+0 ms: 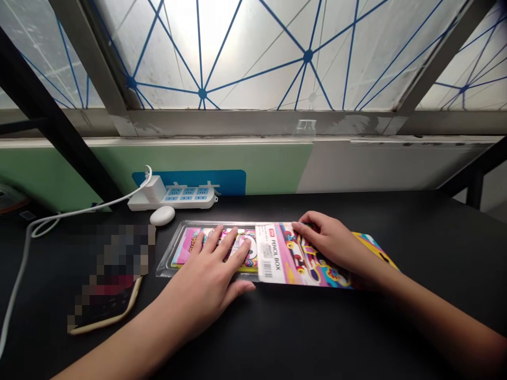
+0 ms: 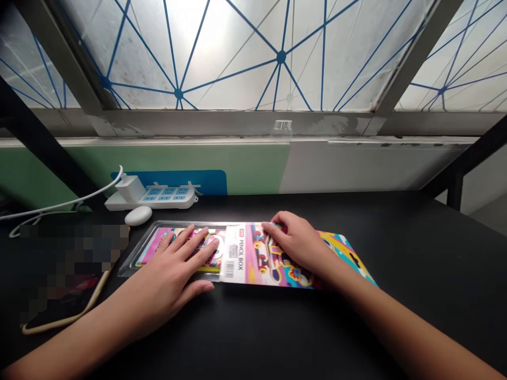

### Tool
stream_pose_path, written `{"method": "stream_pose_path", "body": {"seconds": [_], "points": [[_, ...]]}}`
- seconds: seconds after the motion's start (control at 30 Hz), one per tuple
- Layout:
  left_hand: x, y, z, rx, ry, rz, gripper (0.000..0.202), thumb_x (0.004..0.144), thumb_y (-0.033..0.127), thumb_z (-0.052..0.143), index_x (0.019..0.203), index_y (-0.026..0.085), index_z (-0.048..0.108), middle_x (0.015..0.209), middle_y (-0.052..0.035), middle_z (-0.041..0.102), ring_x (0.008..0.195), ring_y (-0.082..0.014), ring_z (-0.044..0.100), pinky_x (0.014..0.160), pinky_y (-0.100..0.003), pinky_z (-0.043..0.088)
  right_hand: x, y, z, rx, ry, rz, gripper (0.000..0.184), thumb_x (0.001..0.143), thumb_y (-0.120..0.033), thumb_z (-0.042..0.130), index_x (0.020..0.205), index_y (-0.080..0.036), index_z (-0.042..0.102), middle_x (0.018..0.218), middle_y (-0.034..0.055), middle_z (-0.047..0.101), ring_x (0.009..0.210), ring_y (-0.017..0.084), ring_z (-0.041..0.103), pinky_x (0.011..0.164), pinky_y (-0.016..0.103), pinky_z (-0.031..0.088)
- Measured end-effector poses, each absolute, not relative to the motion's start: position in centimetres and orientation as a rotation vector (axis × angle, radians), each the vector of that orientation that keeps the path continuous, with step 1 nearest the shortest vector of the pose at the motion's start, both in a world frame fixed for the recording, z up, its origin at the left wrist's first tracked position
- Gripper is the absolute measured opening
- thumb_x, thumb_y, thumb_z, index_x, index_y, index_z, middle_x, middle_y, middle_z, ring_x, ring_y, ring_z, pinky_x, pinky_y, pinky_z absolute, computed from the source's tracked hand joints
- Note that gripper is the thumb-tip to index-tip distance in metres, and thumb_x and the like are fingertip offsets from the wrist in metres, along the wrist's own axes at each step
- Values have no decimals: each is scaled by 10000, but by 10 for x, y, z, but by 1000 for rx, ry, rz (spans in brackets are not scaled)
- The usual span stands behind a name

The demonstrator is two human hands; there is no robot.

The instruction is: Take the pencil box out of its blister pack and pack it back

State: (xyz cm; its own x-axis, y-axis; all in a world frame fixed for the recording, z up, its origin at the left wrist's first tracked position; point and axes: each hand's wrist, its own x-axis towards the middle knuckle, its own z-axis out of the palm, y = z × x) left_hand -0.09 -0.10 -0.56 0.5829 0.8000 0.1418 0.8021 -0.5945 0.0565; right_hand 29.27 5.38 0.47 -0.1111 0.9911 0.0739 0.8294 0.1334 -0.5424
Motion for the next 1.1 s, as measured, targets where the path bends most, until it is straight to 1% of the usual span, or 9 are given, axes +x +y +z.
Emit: {"method": "stream_pose_path", "body": {"seconds": [0.13, 0.27, 0.37, 0.43, 0.53, 0.6, 0.77, 0.9, 1.1], "points": [[3, -8, -3, -2815, -1436, -312, 654, 958, 586, 488, 1526, 286, 363, 1583, -128, 359, 1461, -411, 274, 1113, -665, 301, 284, 44, 7, -1702, -2053, 546, 438, 875, -659, 516, 929, -237, 621, 950, 56, 705, 834, 243, 629, 675, 312, 453], [1, -10, 8, -2864, -1479, -421, 621, 990, 546, 442, 1531, 255, 348, 1590, -111, 348, 1459, -340, 319, 1148, -567, 330, 295, 53, 9, -1697, -2116, 592, 449, 848, -665, 553, 927, -232, 638, 934, 55, 701, 805, 235, 621, 672, 314, 456], [-3, -8, 17, -2869, -1515, -562, 557, 1010, 520, 398, 1475, 215, 432, 1546, -100, 432, 1427, -297, 389, 1153, -494, 358, 314, 64, 12, -1731, -2189, 638, 465, 831, -689, 563, 924, -242, 652, 889, 33, 698, 779, 224, 618, 639, 299, 449], [-5, -5, 18, -2820, -1581, -707, 527, 1012, 512, 392, 1430, 202, 480, 1500, -91, 496, 1431, -289, 380, 1163, -482, 347, 327, 70, 16, -1765, -2223, 684, 463, 822, -694, 570, 914, -249, 659, 841, 16, 693, 751, 216, 616, 609, 289, 441], [-7, 2, 14, -2751, -1823, -957, 536, 1021, 534, 357, 1453, 228, 432, 1533, -71, 451, 1467, -289, 309, 1180, -499, 309, 342, 75, 22, -1801, -2255, 733, 460, 803, -690, 597, 929, -253, 668, 833, 12, 698, 757, 221, 637, 605, 284, 456], [-7, 5, 9, -2719, -1995, -1160, 539, 1033, 551, 299, 1479, 258, 375, 1563, -59, 406, 1465, -276, 320, 1176, -487, 320, 348, 76, 25, -1807, -2249, 758, 490, 788, -693, 618, 1011, -259, 669, 929, 26, 720, 838, 241, 666, 670, 294, 495], [-5, 4, 0, -2675, -2078, -1428, 507, 1050, 550, 203, 1436, 283, 393, 1524, -44, 460, 1413, -231, 416, 1132, -406, 402, 348, 76, 19, -1763, -2193, 703, 623, 758, -686, 650, 1201, -249, 628, 1181, 82, 696, 1043, 285, 662, 858, 337, 527], [-4, 3, 2, -2673, -2024, -1542, 533, 1040, 572, 201, 1432, 272, 400, 1566, -63, 393, 1452, -248, 347, 1167, -442, 337, 333, 71, 14, -1770, -2200, 550, 671, 761, -699, 614, 1241, -230, 597, 1257, 121, 660, 1110, 323, 632, 930, 409, 507], [-5, 2, 1, -2679, -2037, -1786, 582, 1014, 619, 262, 1460, 265, 383, 1585, -95, 348, 1465, -282, 300, 1187, -484, 252, 295, 66, 15, -1798, -2275, 402, 656, 820, -700, 510, 1266, -223, 581, 1323, 134, 619, 1195, 360, 578, 1020, 498, 423]]}}
